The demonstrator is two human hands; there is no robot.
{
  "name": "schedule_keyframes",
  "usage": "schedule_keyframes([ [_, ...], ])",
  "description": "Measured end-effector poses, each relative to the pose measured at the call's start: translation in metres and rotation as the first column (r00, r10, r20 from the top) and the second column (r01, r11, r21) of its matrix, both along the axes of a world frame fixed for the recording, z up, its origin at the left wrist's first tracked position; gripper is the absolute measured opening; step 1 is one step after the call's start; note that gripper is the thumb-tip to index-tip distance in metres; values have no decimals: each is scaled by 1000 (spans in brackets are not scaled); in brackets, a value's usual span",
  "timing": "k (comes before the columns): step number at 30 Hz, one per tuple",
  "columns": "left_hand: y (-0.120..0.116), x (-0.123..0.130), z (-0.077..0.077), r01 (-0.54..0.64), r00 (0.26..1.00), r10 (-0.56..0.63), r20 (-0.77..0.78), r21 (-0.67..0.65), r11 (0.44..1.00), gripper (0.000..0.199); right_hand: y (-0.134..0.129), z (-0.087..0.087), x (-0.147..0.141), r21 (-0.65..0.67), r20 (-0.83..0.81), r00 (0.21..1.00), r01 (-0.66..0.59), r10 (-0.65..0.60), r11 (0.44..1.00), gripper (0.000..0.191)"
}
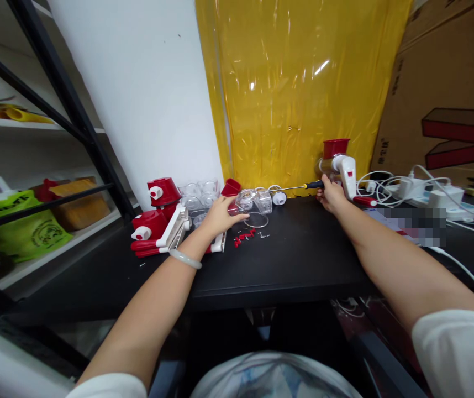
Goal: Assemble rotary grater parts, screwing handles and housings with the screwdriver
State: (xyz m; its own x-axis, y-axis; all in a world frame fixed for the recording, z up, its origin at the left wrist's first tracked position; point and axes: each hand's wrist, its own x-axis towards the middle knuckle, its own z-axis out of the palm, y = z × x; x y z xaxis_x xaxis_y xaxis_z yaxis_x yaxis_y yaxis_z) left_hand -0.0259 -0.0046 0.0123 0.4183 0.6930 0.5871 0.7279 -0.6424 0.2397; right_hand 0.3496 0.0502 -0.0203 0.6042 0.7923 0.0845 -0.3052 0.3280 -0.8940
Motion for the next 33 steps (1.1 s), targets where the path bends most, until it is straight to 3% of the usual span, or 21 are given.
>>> schedule_keyframes([
  [19, -1, 0, 1, -3, 999, 3, -36, 6, 1000, 74, -2, 0, -3, 76, -97, 994, -38, 45, 996, 23],
  [33, -7, 1, 4, -62, 994, 59, -88, -29, 998, 74, -4, 1, -4, 81, -157, 977, -132, 144, 988, 7],
])
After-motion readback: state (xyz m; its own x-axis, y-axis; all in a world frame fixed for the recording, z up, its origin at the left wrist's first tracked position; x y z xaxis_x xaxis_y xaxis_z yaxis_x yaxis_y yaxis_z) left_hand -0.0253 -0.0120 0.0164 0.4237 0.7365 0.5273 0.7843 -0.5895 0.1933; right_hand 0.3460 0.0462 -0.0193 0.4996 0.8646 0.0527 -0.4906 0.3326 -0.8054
